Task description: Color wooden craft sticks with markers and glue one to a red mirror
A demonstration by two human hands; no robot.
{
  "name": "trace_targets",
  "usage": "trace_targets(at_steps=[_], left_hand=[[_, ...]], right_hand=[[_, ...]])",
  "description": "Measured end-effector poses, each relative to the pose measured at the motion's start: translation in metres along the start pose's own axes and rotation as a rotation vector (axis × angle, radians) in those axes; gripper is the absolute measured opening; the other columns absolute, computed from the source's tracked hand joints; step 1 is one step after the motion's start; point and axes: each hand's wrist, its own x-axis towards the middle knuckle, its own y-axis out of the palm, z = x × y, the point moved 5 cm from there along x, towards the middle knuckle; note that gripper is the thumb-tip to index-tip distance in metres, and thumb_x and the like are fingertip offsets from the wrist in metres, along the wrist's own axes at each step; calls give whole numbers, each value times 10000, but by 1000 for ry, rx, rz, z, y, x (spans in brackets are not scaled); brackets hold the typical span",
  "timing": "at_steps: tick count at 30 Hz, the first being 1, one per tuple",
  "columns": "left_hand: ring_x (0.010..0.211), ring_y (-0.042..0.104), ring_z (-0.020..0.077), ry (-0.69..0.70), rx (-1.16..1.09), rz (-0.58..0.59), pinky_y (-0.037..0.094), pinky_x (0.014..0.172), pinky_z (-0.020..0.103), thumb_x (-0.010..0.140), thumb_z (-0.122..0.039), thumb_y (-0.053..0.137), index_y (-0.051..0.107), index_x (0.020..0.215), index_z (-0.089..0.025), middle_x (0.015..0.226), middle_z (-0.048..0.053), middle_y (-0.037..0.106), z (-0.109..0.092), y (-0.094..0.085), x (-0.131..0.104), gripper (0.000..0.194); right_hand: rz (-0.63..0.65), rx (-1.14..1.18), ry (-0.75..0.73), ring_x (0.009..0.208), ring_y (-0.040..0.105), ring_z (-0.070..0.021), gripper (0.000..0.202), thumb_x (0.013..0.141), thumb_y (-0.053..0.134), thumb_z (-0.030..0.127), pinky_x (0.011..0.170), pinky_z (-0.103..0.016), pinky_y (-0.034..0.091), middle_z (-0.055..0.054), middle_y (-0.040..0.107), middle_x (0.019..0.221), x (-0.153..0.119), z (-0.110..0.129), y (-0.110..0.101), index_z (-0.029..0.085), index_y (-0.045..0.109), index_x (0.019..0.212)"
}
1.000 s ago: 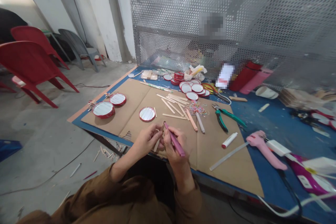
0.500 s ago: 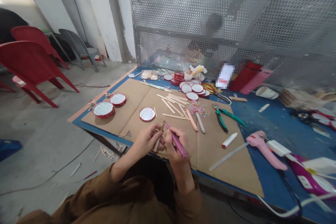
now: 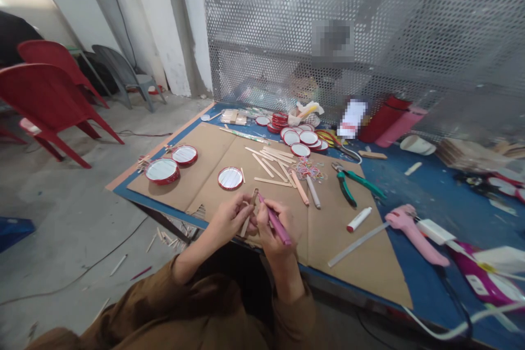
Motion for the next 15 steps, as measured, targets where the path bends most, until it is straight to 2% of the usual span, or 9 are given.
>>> trace_targets(at_steps=[10, 13, 15], left_hand=[[503, 658, 148, -9, -17, 0, 529, 493, 232, 874, -411, 527, 518, 964, -190, 637, -9, 658, 1, 0, 0, 239], [500, 655, 144, 12, -2, -2, 527, 496, 228, 878, -383, 515, 516, 961, -188, 640, -7, 659, -1, -1, 0, 212], [509, 659, 145, 21, 23, -2, 528, 502, 226, 884, -360, 499, 520, 959, -186, 643, -1, 663, -2, -1, 0, 191]], right_hand=[[9, 5, -3, 666, 701, -159, 69, 858, 643, 222, 614, -267, 569, -35, 723, 781, -1, 0, 0, 182, 657, 913], [-1, 29, 15, 671, 703, -161, 86, 868, 632, 224, 615, -276, 573, -42, 728, 814, -2, -2, 0, 181, 647, 941], [-5, 23, -25, 684, 707, -164, 96, 865, 637, 217, 637, -285, 579, -44, 731, 818, 0, 1, 0, 182, 649, 954]])
